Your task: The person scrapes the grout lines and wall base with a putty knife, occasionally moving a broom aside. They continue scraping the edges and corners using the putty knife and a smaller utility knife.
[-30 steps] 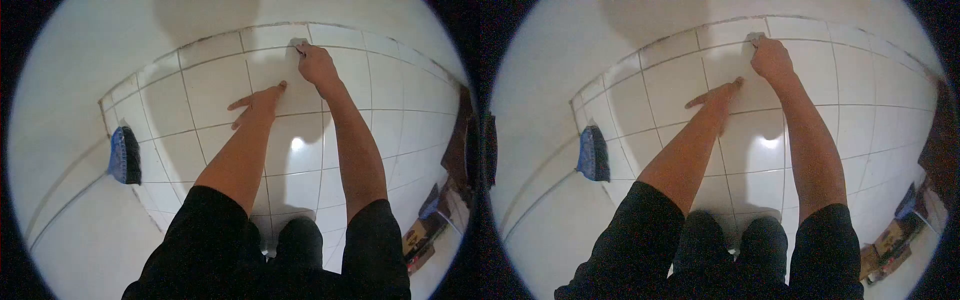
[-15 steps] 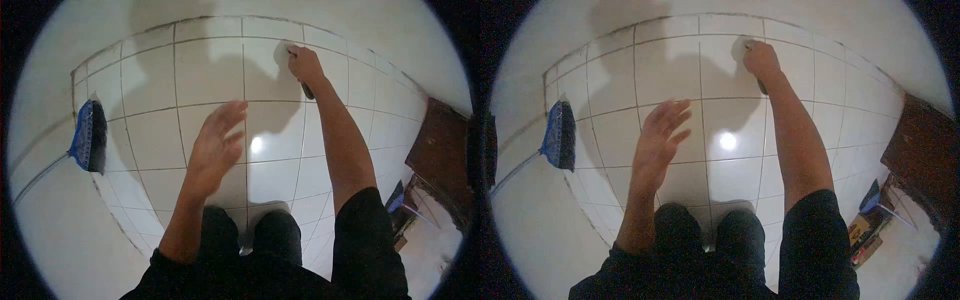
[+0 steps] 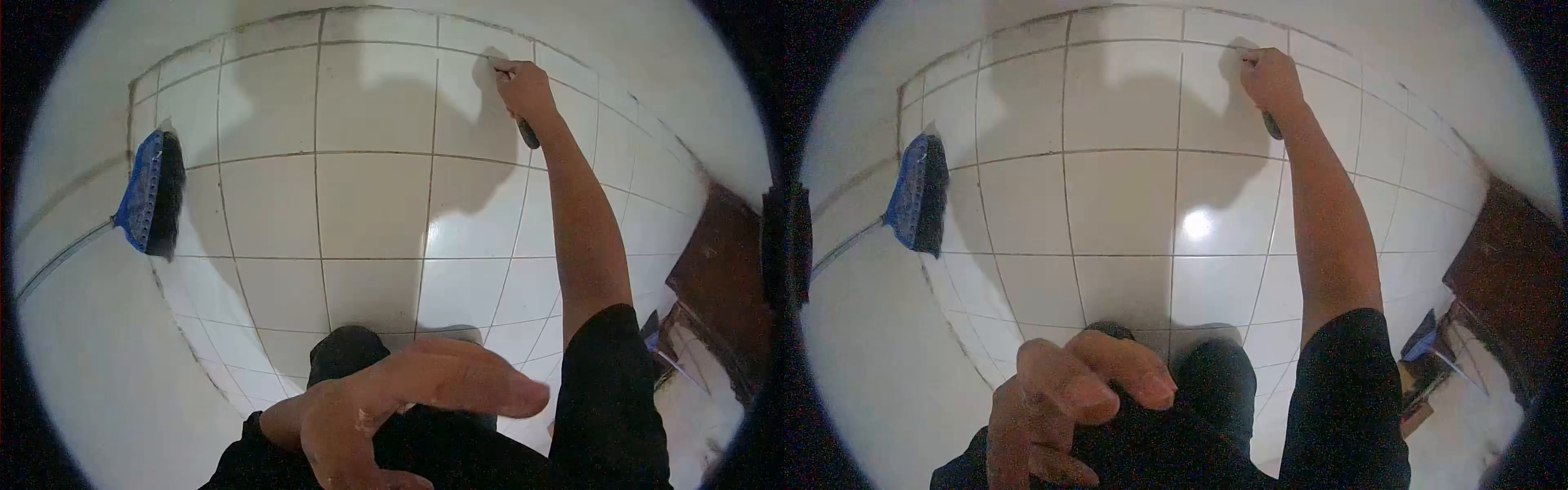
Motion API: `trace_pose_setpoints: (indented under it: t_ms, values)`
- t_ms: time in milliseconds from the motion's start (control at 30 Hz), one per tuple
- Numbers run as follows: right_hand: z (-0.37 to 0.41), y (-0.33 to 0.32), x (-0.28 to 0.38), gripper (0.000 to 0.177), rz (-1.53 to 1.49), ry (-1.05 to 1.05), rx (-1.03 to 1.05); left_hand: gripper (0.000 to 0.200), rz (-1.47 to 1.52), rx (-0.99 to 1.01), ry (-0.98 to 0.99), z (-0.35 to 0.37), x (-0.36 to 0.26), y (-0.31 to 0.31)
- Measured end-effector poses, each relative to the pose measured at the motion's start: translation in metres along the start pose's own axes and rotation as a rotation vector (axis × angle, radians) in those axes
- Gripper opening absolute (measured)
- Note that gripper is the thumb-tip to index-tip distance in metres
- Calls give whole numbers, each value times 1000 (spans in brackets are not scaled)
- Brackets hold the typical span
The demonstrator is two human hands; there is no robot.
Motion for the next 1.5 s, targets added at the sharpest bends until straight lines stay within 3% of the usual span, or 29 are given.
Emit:
trace_pose_setpoints:
  t_ms: [33, 100, 167, 200, 267, 300, 367, 433, 500, 533, 567, 600, 633, 667, 700, 767, 900, 933, 1000, 1067, 1200, 1233, 1300, 1367, 1500]
  values:
    - [-5, 1, -3, 30, -1, -2, 5, 46, 43, -25, 9, 0, 1, -1]
    - [-12, 0, -17, 29, -128, 212, 86, 45, 89, -47, 7, -11, -14, 14]
    - [-17, -1, -17, 28, -137, 219, 98, 4, -157, -661, -866, 4, -7, 9]
    - [-17, 2, -17, 28, -141, 220, 114, 4, -160, -663, -872, 13, 7, 1]
    - [-2, 0, -12, 29, -119, 203, 88, 35, 216, -112, -73, -4, 8, 7]
    - [3, 0, -10, 30, -97, 187, 62, 35, 210, -116, -70, -2, 12, -2]
    - [-1, 13, -25, 30, -10, 83, 70, 21, -40, -293, -291, 9, 20, -34]
    - [-4, 9, -9, 31, 74, -16, 43, 25, -283, -436, -507, 20, 18, -72]
    - [-2, 2, -5, 32, -91, 277, 222, 41, -519, -573, -708, 36, 16, -118]
    - [-9, 6, -11, 32, -73, 222, 214, 56, -841, -549, -716, 65, 17, -162]
    - [-6, 10, -20, 32, -72, 222, 207, 47, -1245, -571, -743, 99, 16, -207]
    - [-5, 12, -20, 31, -17, 126, 153, 55, -1603, -698, -892, 132, 11, -249]
    - [-8, 9, -15, 31, 40, 26, 96, 55, -1822, -670, -808, 145, 5, -275]
    - [0, 5, -6, 31, -24, 119, 103, 55, -2037, -639, -708, 147, 3, -292]
    - [-2, 3, -7, 31, -21, 116, 100, 55, -2034, -642, -704, 148, 17, -302]
    - [-2, 4, -6, 31, 9, 49, 9, 54, -2365, -665, -553, 147, 25, -307]
    - [-5, 7, -6, 35, -50, -11, -20, 53, -2512, -599, -683, 136, 33, -300]
    - [-6, 12, -9, 38, -82, 77, 28, 55, -2538, -590, -720, 136, 35, -301]
    - [-15, 11, 1, 38, -28, 58, 30, 56, -2555, -586, -754, 132, 36, -302]
    - [-31, 9, 8, 37, 36, -65, 8, 58, -2567, -567, -846, 134, 37, -305]
    - [-57, 11, 5, 32, 107, 52, 143, 57, -2551, -574, -838, 133, 36, -304]
    - [-49, 9, 4, 32, 116, 44, 140, 60, -2518, -567, -868, 136, 36, -307]
    - [-30, 11, 17, 31, 196, -178, 92, 63, -2476, -575, -889, 134, 37, -311]
    - [-26, 6, 28, 30, 154, -189, 91, 64, -2501, -562, -998, 137, 38, -313]
    - [-62, 8, 15, 30, 118, -124, 51, 65, -2462, -571, -989, 133, 37, -308]
Point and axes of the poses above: each hand's wrist, its own z-axis away from the middle knuckle, its own y-axis out of the palm, x = y × z, the point moved 8 cm from there along -z, towards the middle knuckle, and after that the axes turned 7 degrees about -z, right-handed, at the moved point
